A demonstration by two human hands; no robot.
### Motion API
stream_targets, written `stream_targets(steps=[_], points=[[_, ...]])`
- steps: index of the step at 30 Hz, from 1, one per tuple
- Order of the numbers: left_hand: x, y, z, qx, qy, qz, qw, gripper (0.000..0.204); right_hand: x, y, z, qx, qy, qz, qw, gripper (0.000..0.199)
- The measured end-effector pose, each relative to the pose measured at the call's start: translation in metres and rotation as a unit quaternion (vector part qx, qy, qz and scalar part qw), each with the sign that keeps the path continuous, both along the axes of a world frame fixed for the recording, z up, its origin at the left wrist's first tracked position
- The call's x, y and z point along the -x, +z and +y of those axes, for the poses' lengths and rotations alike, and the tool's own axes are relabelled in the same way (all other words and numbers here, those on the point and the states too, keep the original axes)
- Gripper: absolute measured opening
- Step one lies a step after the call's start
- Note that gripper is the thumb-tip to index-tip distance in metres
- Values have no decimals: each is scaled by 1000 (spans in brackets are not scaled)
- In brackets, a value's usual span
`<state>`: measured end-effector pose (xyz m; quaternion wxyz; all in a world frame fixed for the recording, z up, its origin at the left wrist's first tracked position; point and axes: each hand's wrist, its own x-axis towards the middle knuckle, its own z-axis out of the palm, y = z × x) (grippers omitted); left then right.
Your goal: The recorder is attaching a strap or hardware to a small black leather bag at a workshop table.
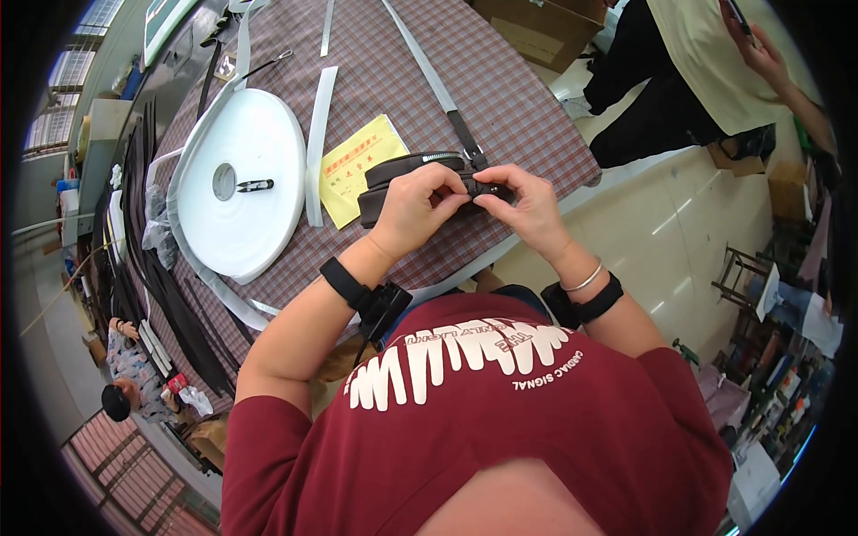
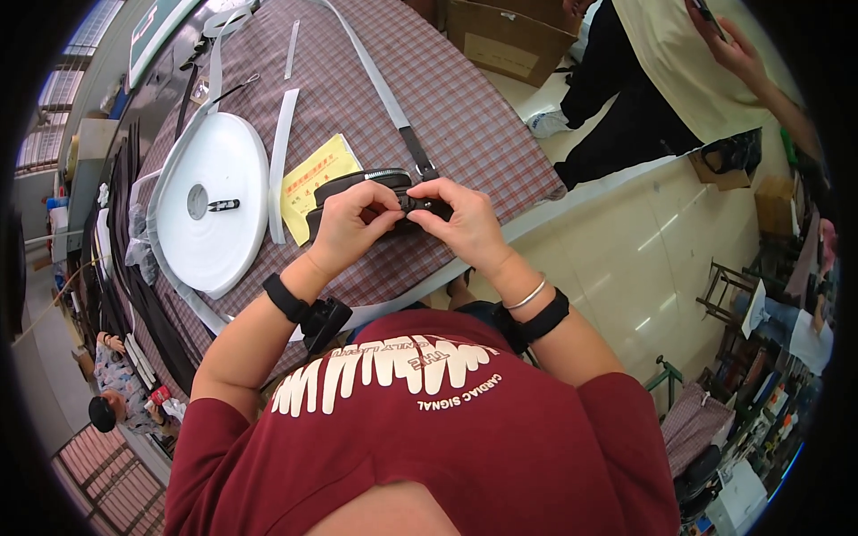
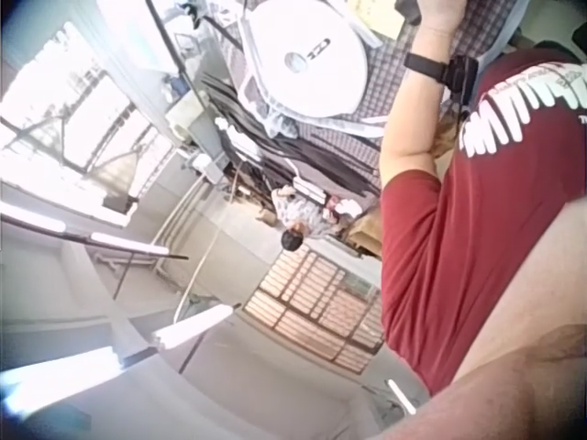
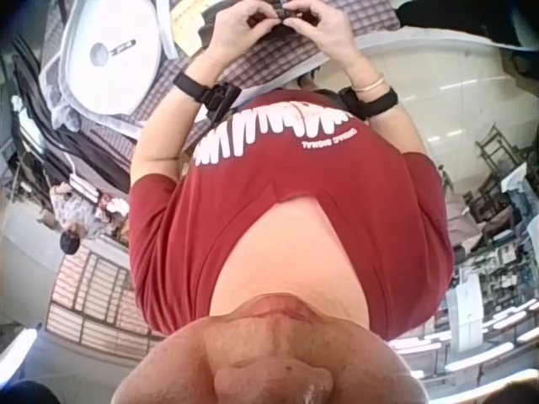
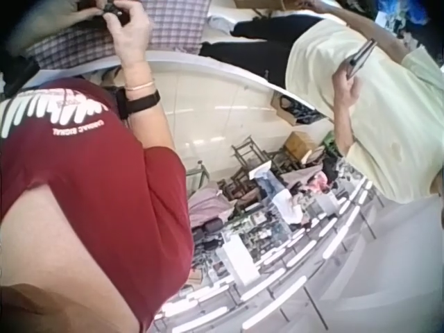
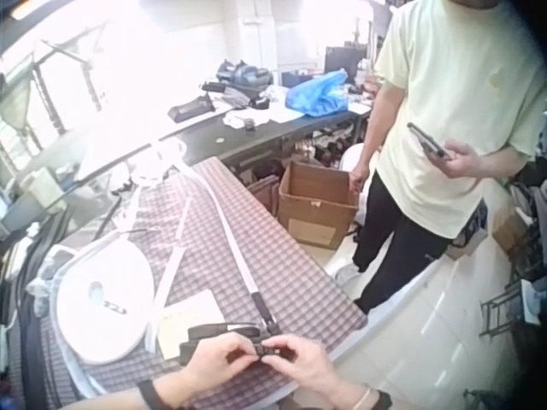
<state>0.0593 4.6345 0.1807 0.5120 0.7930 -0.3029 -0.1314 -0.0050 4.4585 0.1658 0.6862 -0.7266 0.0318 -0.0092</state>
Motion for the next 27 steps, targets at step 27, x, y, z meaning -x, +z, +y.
stream_targets(steps=[27], points=[[-26,30,7,-76,-113,109,985,19,8,1,-2,82,33,-14,996,31]])
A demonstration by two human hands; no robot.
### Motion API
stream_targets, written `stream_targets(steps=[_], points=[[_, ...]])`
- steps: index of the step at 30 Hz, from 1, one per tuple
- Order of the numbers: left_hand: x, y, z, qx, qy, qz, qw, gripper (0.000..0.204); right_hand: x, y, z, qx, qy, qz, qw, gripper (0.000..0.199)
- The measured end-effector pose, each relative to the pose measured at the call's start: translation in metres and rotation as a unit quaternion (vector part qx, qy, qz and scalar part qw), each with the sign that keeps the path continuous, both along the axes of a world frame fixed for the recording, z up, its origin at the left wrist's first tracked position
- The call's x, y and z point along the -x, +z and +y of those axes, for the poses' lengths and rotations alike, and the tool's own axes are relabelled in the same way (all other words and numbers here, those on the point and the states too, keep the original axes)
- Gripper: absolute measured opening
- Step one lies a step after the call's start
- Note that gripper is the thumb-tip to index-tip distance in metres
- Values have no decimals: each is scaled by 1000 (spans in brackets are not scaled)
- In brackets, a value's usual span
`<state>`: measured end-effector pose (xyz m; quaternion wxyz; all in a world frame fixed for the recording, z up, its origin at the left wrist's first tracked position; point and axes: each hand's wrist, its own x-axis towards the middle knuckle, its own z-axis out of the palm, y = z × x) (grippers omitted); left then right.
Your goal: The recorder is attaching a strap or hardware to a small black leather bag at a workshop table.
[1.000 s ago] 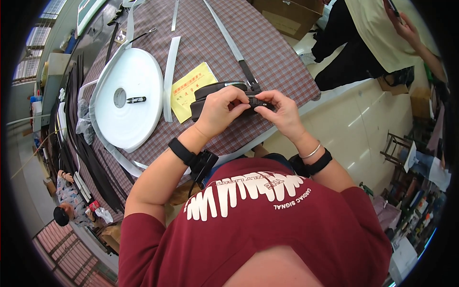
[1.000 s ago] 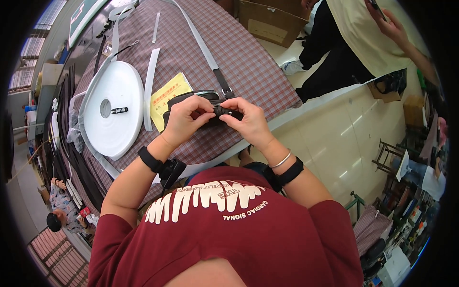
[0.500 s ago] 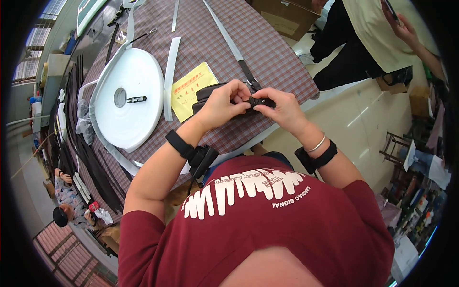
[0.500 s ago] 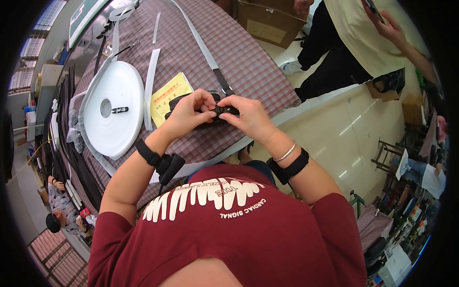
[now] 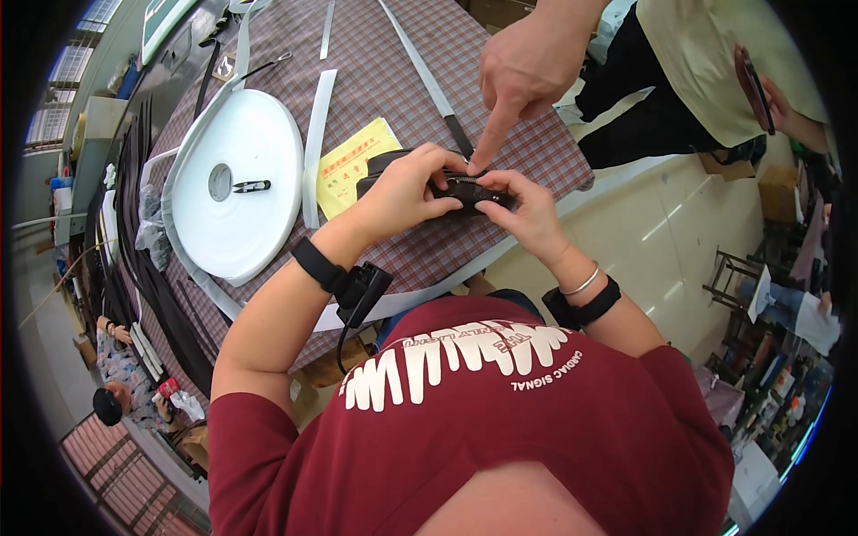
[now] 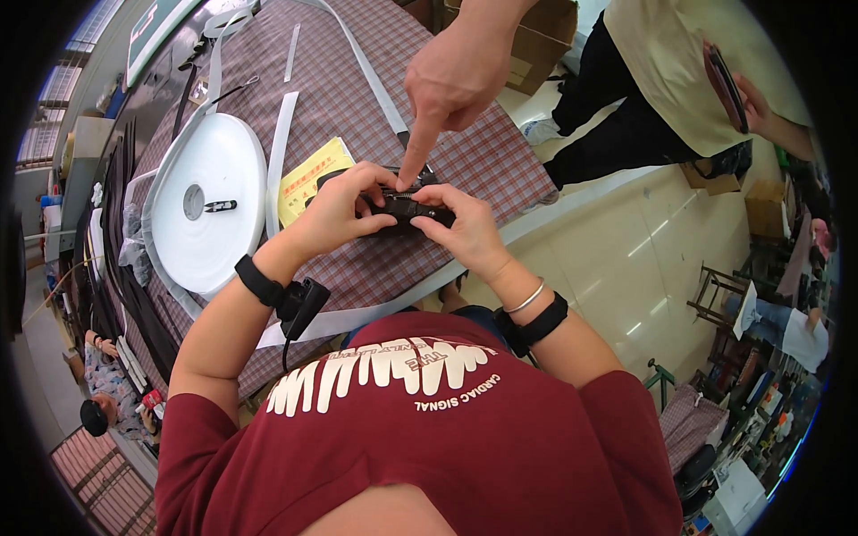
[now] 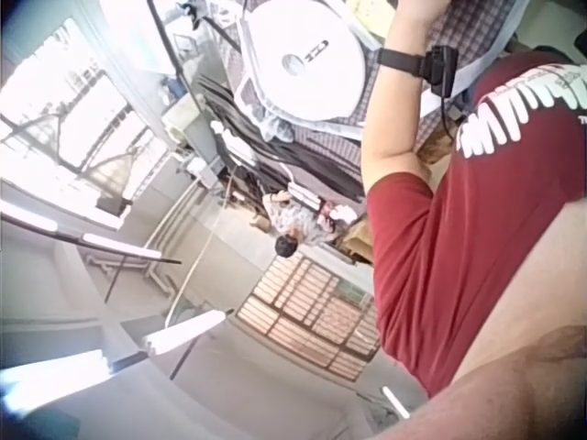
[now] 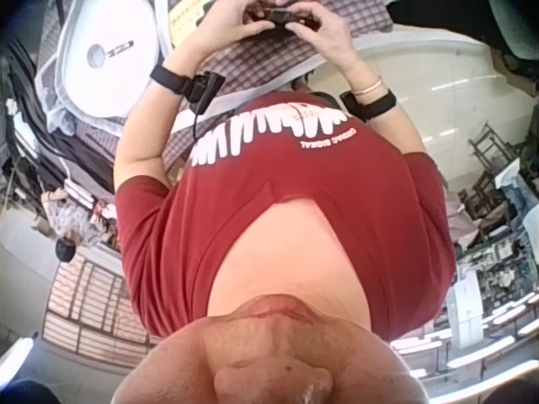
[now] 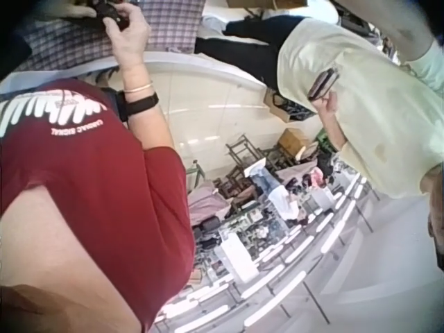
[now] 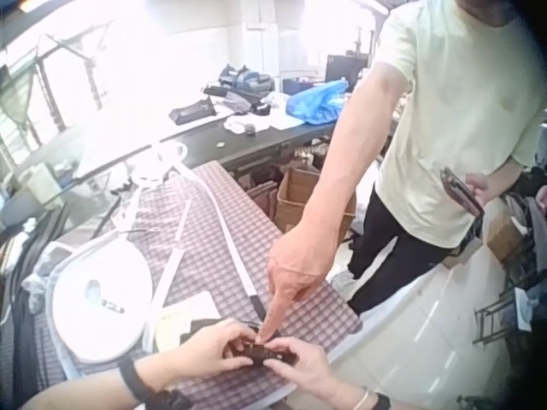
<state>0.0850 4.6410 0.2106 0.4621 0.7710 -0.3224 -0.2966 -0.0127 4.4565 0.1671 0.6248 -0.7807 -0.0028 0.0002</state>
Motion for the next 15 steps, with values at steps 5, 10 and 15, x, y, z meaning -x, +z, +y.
stream_targets(steps=[5,10,15], points=[[9,-13,1,45,28,-151,987,19,-1,-8,2,-84,-26,23,996,30],[5,-19,-2,51,16,-226,973,20,-3,-11,2,-96,-25,38,994,30],[3,-27,-5,66,22,-240,968,18,-6,-9,6,-167,-42,48,984,29]])
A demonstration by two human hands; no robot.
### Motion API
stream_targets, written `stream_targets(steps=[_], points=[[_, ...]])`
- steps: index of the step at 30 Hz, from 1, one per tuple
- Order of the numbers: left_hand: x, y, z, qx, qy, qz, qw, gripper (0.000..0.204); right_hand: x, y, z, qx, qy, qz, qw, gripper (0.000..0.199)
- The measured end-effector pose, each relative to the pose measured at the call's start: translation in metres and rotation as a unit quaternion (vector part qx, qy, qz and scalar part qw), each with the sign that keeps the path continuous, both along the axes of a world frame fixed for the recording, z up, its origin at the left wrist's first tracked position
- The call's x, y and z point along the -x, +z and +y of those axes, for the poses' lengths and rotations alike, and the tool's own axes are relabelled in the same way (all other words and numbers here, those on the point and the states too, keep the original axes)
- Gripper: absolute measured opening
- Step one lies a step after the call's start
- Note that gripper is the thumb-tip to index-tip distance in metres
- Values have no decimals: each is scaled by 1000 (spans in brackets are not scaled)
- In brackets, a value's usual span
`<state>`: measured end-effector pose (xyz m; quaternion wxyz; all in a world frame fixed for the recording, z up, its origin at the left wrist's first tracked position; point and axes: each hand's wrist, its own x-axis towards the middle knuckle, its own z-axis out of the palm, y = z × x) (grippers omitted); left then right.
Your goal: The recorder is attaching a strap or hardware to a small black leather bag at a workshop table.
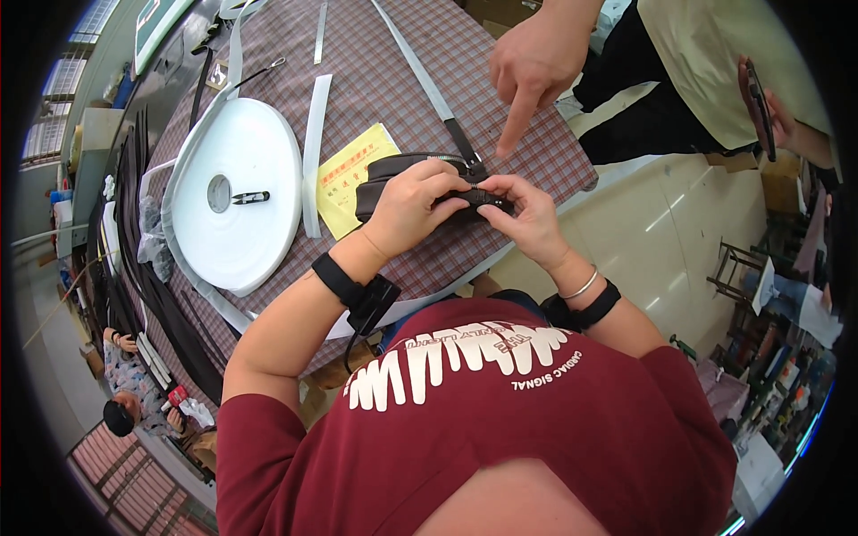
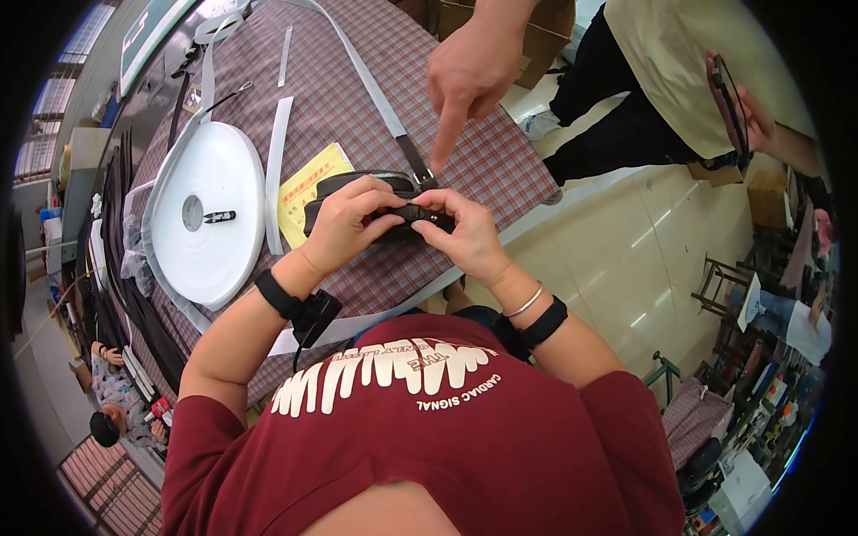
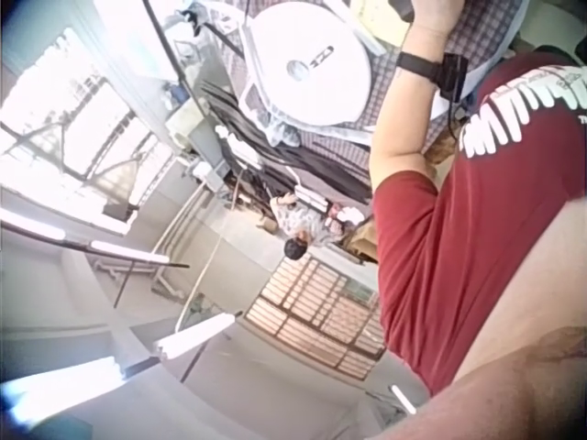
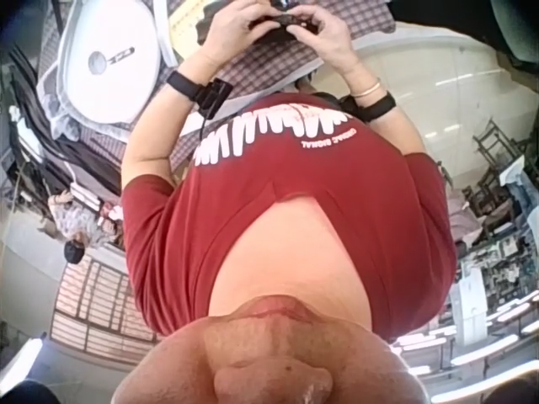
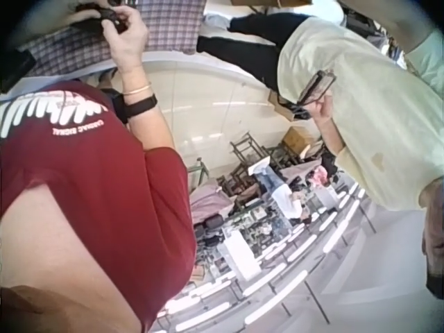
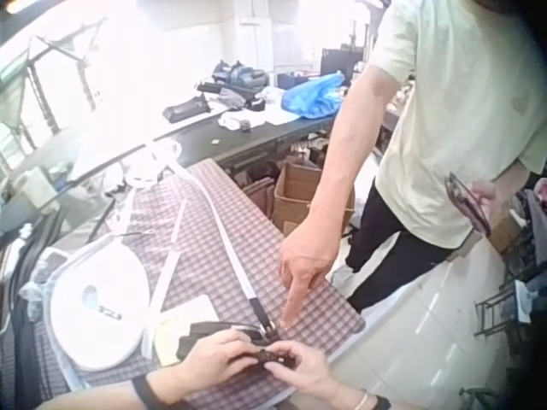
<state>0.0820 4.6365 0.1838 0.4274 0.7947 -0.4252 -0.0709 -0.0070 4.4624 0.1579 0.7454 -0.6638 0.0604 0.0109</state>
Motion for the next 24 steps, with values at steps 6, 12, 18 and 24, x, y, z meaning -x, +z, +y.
stream_targets(steps=[6,12,18,24], points=[[2,-6,-3,20,-6,18,1000,20,-3,5,-5,58,31,4,998,28],[-2,6,3,-4,-5,99,995,20,-3,5,-8,96,32,4,995,28],[-6,3,2,-2,-2,114,993,17,-6,1,-8,106,31,-6,994,29],[-3,-8,5,33,-4,74,997,18,-14,13,-5,212,70,-36,974,26]])
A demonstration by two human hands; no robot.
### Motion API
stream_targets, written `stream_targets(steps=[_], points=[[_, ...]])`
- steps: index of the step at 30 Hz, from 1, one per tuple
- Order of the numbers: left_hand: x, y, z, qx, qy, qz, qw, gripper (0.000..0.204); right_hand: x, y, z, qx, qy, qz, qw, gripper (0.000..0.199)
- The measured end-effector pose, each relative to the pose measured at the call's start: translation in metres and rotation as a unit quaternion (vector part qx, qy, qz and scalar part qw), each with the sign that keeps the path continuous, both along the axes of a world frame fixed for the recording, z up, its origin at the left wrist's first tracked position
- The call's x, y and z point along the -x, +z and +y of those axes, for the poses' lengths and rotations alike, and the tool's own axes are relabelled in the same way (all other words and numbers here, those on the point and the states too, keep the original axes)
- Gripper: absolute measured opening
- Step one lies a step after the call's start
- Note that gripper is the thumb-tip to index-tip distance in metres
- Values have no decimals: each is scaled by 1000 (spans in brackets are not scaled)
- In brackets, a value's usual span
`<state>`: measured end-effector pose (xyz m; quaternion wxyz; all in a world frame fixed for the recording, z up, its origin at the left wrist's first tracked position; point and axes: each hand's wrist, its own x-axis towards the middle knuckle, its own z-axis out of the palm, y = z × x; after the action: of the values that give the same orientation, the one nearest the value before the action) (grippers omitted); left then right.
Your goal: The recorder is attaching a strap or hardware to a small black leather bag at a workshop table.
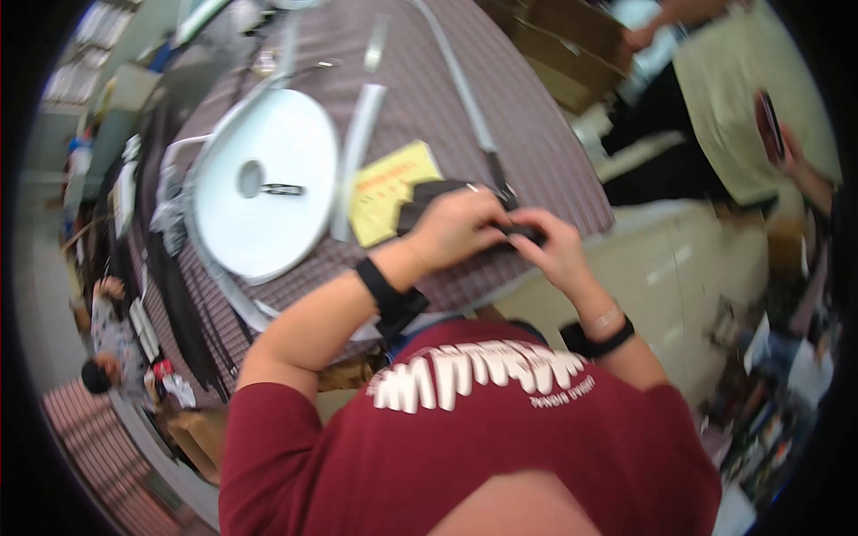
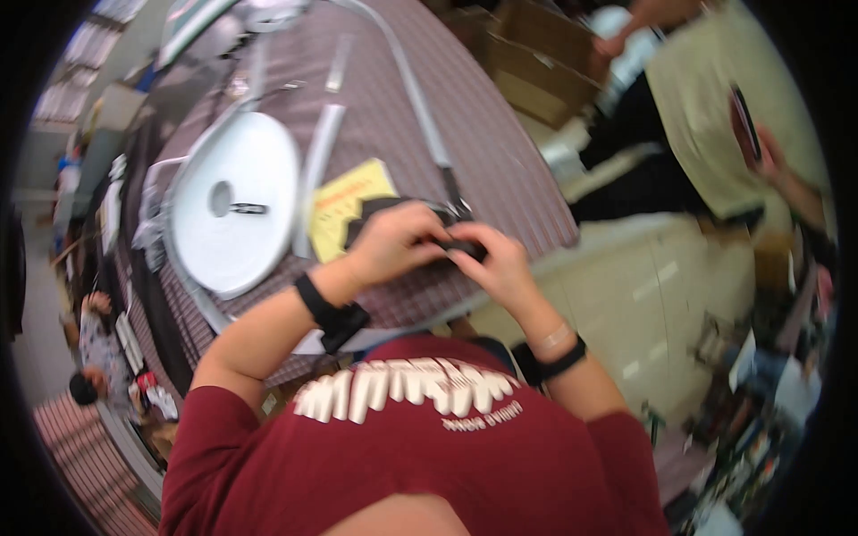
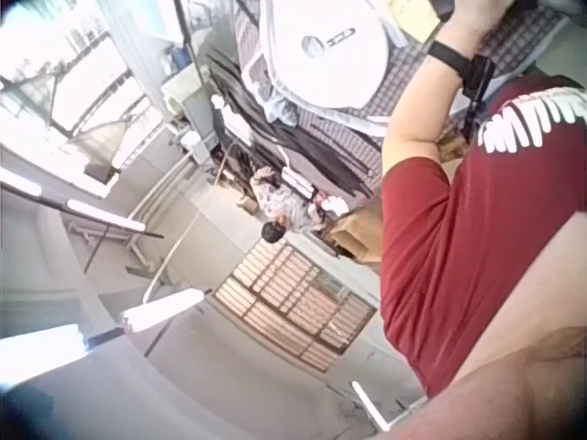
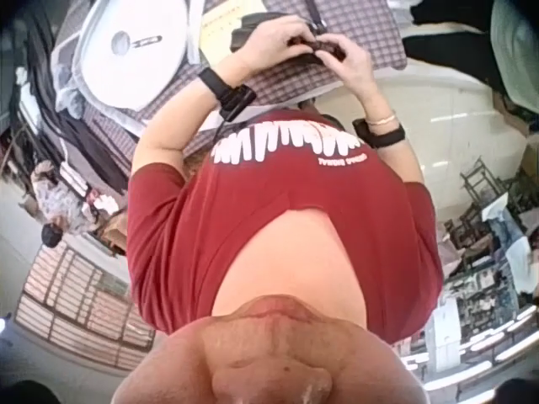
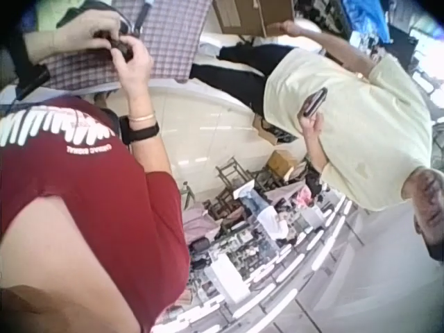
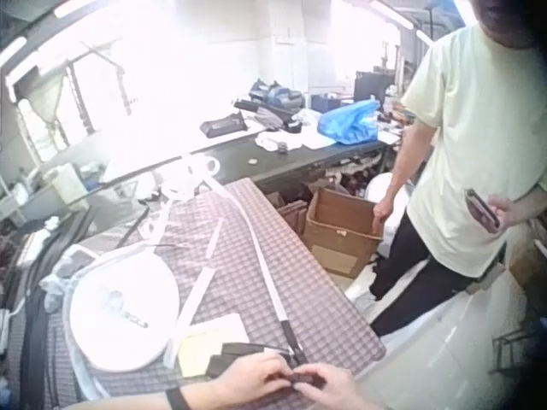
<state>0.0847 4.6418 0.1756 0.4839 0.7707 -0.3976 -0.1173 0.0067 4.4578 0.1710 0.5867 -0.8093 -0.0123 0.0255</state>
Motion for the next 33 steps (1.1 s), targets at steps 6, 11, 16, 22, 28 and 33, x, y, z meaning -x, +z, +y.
stream_targets(steps=[6,11,16,22,28,33], points=[[18,-5,-8,9,39,-40,998,19,8,12,-21,183,23,-98,978,25],[30,-10,-9,27,91,-98,991,25,5,42,3,354,44,-198,913,21],[34,-13,-4,4,123,-130,984,26,-2,35,7,245,32,-72,966,11],[40,-7,-7,-9,151,-159,976,24,-7,30,7,264,44,-48,962,9],[40,-11,-5,8,179,-164,970,21,-5,18,-2,117,-4,20,993,6],[37,-12,-4,17,168,-164,972,20,-4,20,-17,35,-15,132,991,9]])
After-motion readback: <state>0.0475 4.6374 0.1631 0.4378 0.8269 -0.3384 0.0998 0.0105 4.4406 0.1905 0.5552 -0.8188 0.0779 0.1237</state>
